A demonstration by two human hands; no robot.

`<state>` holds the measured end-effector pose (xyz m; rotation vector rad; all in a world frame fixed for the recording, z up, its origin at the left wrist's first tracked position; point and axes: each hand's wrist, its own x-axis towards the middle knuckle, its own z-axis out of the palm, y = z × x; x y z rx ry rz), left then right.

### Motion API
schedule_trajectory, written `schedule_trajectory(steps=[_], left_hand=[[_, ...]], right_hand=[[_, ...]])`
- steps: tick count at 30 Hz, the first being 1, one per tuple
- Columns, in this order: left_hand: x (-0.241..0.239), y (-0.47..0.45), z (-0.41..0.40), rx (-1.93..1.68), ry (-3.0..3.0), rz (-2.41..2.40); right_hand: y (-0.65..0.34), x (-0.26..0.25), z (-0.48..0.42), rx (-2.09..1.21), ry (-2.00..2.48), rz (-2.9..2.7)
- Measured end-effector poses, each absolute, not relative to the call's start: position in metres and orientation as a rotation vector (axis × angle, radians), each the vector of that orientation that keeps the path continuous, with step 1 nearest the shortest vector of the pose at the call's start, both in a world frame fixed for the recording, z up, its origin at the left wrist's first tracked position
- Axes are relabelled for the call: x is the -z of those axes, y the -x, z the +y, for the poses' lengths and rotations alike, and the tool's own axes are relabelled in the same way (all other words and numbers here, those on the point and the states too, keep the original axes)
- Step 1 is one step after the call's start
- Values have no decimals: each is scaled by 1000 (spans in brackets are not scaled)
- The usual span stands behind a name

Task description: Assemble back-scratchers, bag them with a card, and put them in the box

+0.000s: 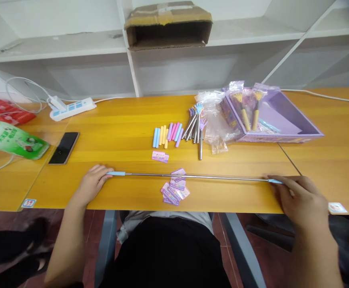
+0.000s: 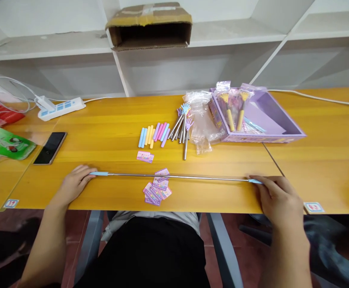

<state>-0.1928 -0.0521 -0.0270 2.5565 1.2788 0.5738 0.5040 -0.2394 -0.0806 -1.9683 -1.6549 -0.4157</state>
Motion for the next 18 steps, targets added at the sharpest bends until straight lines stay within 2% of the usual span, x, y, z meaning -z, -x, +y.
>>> schedule_trajectory(steps=[7,14,18], left_hand=[[30,185,-58,-586,-2482,1409],[20,180,-71,-734,-2624,1233],[9,161,-84,-738,-2769,1056]], right_hand=[[-499,85,-234,373,2078,-1445],[-514,80,-231,320,2211,-1456],[-494,79,-225,327,2129,-1614]])
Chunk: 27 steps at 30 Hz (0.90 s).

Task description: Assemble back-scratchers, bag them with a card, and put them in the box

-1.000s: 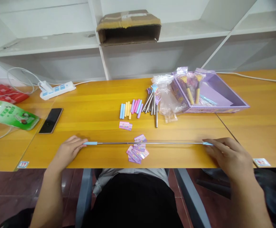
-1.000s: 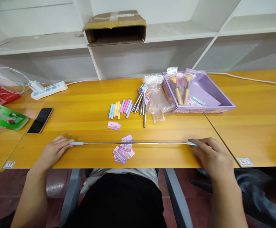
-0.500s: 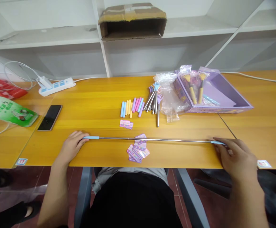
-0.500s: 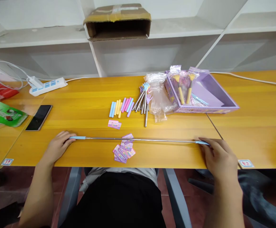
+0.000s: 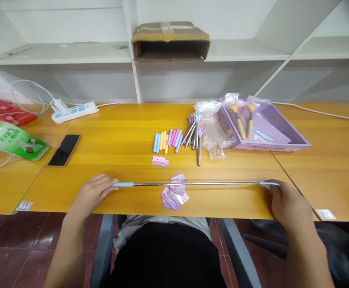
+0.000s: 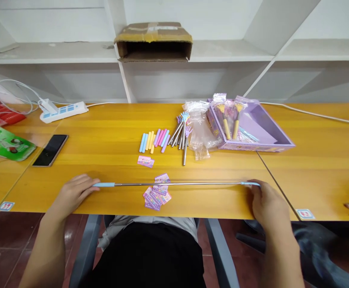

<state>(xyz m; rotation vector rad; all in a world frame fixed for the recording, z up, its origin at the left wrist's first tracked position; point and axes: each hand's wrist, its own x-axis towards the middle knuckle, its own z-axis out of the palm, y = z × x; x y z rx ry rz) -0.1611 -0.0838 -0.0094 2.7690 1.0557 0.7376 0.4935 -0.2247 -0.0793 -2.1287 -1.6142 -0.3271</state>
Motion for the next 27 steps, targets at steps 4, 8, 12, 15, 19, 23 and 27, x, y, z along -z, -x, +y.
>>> schedule_trajectory(steps=[4,8,12,15,19,23,27], left_hand=[[4,116,-100,-724,-2891,928],[3,71,-110,-773,-2908,957],[6,50,-114,-751,-2885,1001],[13,41,-117,-670,-2846,968],[25,32,-117,-651,-2782,966],[29,31,-112,-562,-2619,909],[28,32,-108,-479,-2508,887]], right_hand=[[-421,67,-209,349,1896,-1859],[-349,42,-192,288,1664,-2052],[-304,29,-187,291,1577,-2091],[-283,35,-190,228,1544,-2126],[-276,51,-191,120,1542,-2086],[-284,56,-188,-86,1535,-2034],[-287,51,-186,-179,1528,-2071]])
